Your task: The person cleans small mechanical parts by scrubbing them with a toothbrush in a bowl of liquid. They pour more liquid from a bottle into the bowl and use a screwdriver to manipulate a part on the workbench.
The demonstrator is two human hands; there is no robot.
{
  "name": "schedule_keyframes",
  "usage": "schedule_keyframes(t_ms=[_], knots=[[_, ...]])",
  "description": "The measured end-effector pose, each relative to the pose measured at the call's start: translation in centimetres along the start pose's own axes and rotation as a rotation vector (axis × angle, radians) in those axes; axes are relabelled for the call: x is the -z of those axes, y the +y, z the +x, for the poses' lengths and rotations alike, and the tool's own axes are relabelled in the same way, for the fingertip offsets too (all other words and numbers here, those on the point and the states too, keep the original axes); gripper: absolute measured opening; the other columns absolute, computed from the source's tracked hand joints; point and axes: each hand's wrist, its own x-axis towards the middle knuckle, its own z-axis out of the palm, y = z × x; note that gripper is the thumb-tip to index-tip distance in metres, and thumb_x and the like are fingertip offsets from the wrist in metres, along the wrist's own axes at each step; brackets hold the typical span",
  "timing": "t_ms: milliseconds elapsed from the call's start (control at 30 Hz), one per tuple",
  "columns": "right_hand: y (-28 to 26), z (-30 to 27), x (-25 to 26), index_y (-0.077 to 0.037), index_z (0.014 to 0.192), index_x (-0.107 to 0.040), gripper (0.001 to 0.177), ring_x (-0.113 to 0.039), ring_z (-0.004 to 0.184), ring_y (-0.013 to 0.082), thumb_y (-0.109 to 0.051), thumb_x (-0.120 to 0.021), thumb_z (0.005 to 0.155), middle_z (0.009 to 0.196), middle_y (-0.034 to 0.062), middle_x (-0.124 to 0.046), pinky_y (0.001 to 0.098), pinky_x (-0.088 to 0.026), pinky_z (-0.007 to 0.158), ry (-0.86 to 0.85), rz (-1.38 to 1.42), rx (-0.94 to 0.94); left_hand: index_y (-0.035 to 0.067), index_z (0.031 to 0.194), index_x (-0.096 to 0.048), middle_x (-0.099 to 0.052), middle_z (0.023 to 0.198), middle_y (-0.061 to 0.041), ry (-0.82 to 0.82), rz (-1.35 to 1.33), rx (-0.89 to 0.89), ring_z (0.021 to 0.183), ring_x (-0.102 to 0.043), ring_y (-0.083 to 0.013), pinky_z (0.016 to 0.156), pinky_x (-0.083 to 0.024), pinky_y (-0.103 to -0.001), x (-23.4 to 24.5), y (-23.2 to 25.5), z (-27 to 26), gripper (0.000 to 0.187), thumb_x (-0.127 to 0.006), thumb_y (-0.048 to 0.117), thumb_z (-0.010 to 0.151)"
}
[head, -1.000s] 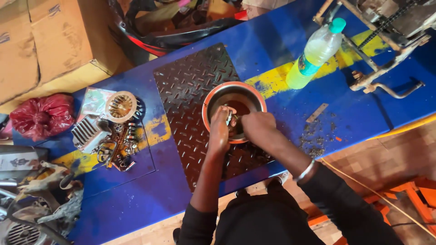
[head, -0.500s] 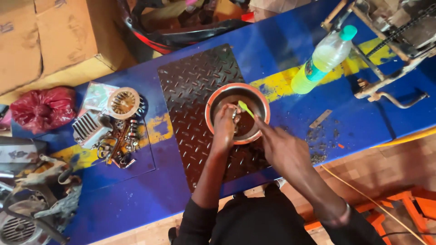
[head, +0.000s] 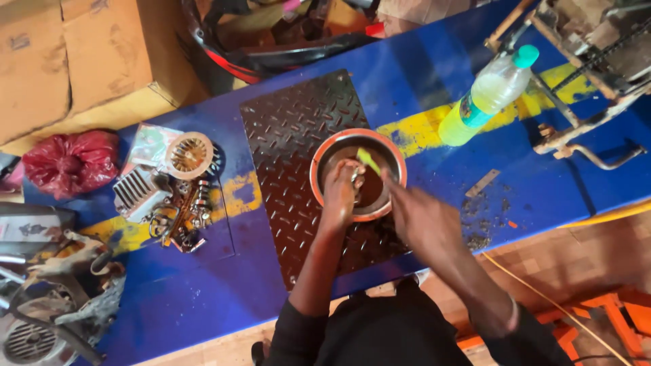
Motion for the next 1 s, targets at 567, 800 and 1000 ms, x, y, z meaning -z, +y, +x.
schedule_keyframes(t_ms=[567, 800, 1000], knots=[[-2.0, 3.4, 2.8, -0.029, 0.142, -0.059, 0.038, -0.072, 0.080, 0.0411, -0.027, -0.050, 0.104, 0.086, 0.0181, -0.076, 0.0545, -0.055, 0.070, -0.450, -0.072, -0.214, 0.008, 0.095, -0.063, -0.054, 0.070, 0.001, 0.047, 0.026, -0.029, 0.055, -0.040, -0.0050, 0.048, -0.028, -0.023, 0.5, 2.1, -2.0, 0.019, -0.049, 0.020, 0.096], [-0.6, -0.5, 0.2, -0.020, 0.140, -0.060, 0.042, -0.070, 0.071, 0.0388, -0.024, -0.059, 0.098, 0.096, 0.0136, -0.075, 0.0504, -0.056, 0.059, -0.008, 0.100, -0.062, 0.006, 0.096, -0.064, -0.056, 0.076, 0.002, -0.023, -0.025, -0.111, 0.063, -0.046, -0.0053, 0.054, -0.033, -0.023, -0.5, -1.3, -0.2, 0.020, -0.049, 0.017, 0.103], [-0.4, -1.2, -0.1, -0.024, 0.139, -0.061, 0.042, -0.070, 0.065, 0.0379, -0.026, -0.061, 0.096, 0.089, 0.0137, -0.073, 0.0507, -0.056, 0.056, -0.050, 0.046, -0.124, 0.007, 0.095, -0.062, -0.056, 0.078, 0.001, 0.059, -0.104, -0.057, 0.066, -0.048, -0.0063, 0.057, -0.037, -0.022, -1.5, -0.5, -0.5, 0.020, -0.050, 0.019, 0.104]])
